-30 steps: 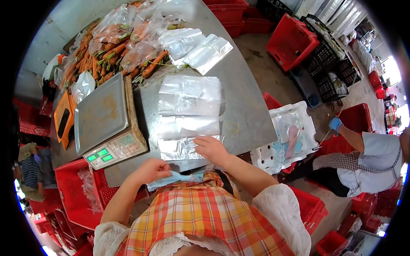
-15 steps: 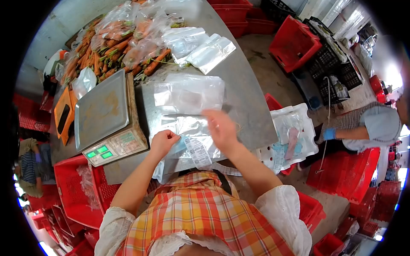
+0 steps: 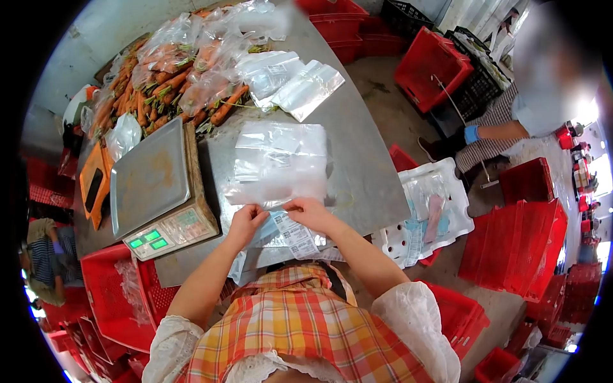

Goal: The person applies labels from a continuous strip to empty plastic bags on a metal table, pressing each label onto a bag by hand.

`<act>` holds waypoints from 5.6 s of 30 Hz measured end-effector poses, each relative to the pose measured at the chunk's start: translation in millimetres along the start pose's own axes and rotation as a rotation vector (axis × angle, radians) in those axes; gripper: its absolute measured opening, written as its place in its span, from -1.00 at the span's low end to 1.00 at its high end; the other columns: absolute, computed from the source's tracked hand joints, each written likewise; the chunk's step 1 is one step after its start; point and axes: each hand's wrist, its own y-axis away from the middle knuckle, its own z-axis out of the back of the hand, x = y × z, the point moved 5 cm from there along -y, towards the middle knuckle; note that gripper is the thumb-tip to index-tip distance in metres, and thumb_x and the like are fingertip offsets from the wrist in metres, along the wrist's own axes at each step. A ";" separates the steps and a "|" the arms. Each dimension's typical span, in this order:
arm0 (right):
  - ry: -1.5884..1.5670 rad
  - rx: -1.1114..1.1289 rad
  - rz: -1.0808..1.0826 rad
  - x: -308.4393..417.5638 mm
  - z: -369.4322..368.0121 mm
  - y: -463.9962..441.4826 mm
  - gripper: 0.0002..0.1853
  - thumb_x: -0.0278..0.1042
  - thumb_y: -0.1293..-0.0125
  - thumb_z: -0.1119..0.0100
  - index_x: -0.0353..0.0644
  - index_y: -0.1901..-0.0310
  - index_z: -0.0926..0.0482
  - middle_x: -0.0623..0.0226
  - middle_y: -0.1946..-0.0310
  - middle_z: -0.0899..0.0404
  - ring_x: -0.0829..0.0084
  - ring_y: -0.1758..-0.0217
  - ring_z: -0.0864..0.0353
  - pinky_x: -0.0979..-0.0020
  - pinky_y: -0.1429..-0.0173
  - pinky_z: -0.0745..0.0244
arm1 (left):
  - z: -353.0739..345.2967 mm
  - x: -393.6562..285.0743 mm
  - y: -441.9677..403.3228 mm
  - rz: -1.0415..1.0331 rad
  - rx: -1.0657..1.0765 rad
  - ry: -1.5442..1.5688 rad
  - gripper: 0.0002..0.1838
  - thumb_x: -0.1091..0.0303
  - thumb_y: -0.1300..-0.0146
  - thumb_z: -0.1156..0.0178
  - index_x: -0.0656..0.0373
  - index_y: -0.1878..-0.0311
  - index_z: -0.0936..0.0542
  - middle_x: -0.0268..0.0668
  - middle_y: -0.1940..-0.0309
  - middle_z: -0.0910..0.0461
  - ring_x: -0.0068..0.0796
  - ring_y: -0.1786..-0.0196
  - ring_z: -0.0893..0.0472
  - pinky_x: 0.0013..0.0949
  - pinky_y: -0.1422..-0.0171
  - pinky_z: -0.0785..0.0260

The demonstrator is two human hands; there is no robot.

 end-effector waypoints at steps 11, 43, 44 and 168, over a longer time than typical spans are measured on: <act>0.547 -0.235 0.189 15.7 -2.9 10.0 -0.68 -0.32 -0.23 -0.03 -0.29 0.03 -0.50 0.06 0.10 -0.55 0.21 0.04 -0.54 0.30 -0.07 -0.41 | 3.2 -3.4 6.1 -0.041 0.144 -0.008 -0.55 0.19 -0.12 -0.30 0.27 0.00 -0.51 -0.16 0.11 -0.57 -0.31 0.08 -0.52 -0.34 -0.03 -0.35; 0.684 0.079 0.682 -7.3 -8.2 9.9 -0.75 -0.32 -0.14 -0.17 -0.15 0.13 -0.57 0.18 0.13 -0.55 0.31 0.05 -0.54 0.31 -0.03 -0.44 | 27.2 -56.8 106.1 -0.609 0.332 -0.558 -0.79 0.42 0.02 -0.23 0.02 0.24 -0.57 -0.35 0.28 -0.60 -0.27 0.18 -0.57 -0.26 0.11 -0.42; 0.908 0.191 0.548 -13.7 -9.2 2.1 -0.72 -0.27 -0.14 -0.17 -0.15 0.12 -0.58 0.17 0.12 -0.56 0.30 0.06 -0.54 0.30 -0.04 -0.43 | 28.3 -58.3 106.9 -0.592 0.339 -0.541 -0.78 0.43 0.01 -0.23 0.04 0.23 -0.58 -0.34 0.28 -0.60 -0.25 0.19 -0.56 -0.24 0.12 -0.41; 0.480 -0.867 0.984 129.2 34.0 56.9 -0.78 -0.39 -0.29 0.00 -0.20 0.07 -0.55 0.13 0.11 -0.58 0.19 0.05 -0.56 0.33 -0.05 -0.42 | 25.6 -14.0 19.5 0.048 -0.003 -0.175 -0.74 0.18 -0.06 -0.22 0.17 0.29 -0.61 -0.17 0.47 -0.60 -0.25 0.40 -0.59 -0.30 0.27 -0.39</act>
